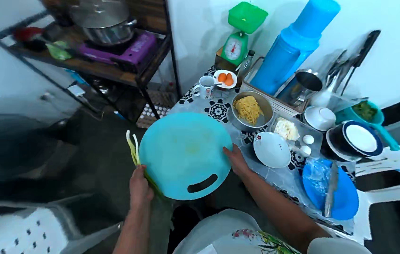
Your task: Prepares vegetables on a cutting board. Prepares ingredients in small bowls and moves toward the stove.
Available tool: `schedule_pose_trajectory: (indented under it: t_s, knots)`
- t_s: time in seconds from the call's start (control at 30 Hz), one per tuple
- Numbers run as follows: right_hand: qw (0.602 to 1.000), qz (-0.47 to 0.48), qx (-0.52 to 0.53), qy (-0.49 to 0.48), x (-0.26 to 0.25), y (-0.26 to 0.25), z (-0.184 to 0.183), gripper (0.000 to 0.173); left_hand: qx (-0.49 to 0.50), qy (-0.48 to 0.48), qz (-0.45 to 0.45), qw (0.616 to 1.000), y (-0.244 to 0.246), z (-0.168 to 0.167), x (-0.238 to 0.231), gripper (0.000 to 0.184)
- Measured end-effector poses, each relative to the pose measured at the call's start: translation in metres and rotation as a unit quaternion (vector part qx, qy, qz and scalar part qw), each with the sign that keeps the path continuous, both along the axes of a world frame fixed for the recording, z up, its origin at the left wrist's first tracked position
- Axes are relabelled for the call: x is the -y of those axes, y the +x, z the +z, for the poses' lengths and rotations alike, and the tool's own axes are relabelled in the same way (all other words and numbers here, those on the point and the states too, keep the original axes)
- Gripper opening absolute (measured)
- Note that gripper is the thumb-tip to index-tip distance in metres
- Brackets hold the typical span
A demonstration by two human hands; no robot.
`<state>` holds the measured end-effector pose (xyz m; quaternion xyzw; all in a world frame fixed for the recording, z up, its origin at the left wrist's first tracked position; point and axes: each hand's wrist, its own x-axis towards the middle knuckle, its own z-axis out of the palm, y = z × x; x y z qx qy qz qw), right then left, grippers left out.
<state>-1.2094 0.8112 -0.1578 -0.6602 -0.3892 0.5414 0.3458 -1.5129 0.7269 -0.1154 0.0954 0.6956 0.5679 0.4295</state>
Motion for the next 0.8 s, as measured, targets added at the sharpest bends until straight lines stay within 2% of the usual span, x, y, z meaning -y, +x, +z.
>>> schedule_pose_trajectory:
  t_s: [0.1,0.2,0.27,0.33,0.43,0.57,0.73,0.8]
  knots:
    - [0.981,0.083,0.172,0.020,-0.019,-0.004,0.021,0.072,0.017,-0.006,-0.042,0.999,-0.013,-0.006,-0.042,0.034]
    - [0.934,0.129,0.321,0.085,-0.042,-0.024,0.051,0.051,0.031,-0.016,-0.094,0.995,-0.027,-0.012,-0.076,0.033]
    - [0.919,0.128,0.352,0.121,-0.069,-0.051,0.073,0.038,0.042,-0.031,-0.134,0.990,-0.039,-0.016,-0.096,0.033]
    - [0.908,0.134,0.361,0.163,-0.104,-0.081,0.085,0.032,0.047,-0.047,-0.184,0.981,-0.050,-0.016,-0.109,0.034]
    - [0.890,0.130,0.385,0.209,-0.172,-0.120,0.074,0.036,0.069,-0.067,-0.220,0.971,-0.067,-0.018,-0.121,0.034]
    - [0.879,0.132,0.423,0.173,-0.253,-0.140,0.041,0.053,0.087,-0.105,-0.220,0.966,-0.082,-0.022,-0.129,0.030]
    - [0.860,0.118,0.470,0.160,-0.276,-0.128,0.031,0.025,0.098,-0.103,-0.204,0.969,-0.102,-0.027,-0.139,0.026]
    - [0.853,0.117,0.482,0.162,-0.265,-0.117,0.033,0.022,0.107,-0.108,-0.207,0.966,-0.107,-0.030,-0.143,0.025]
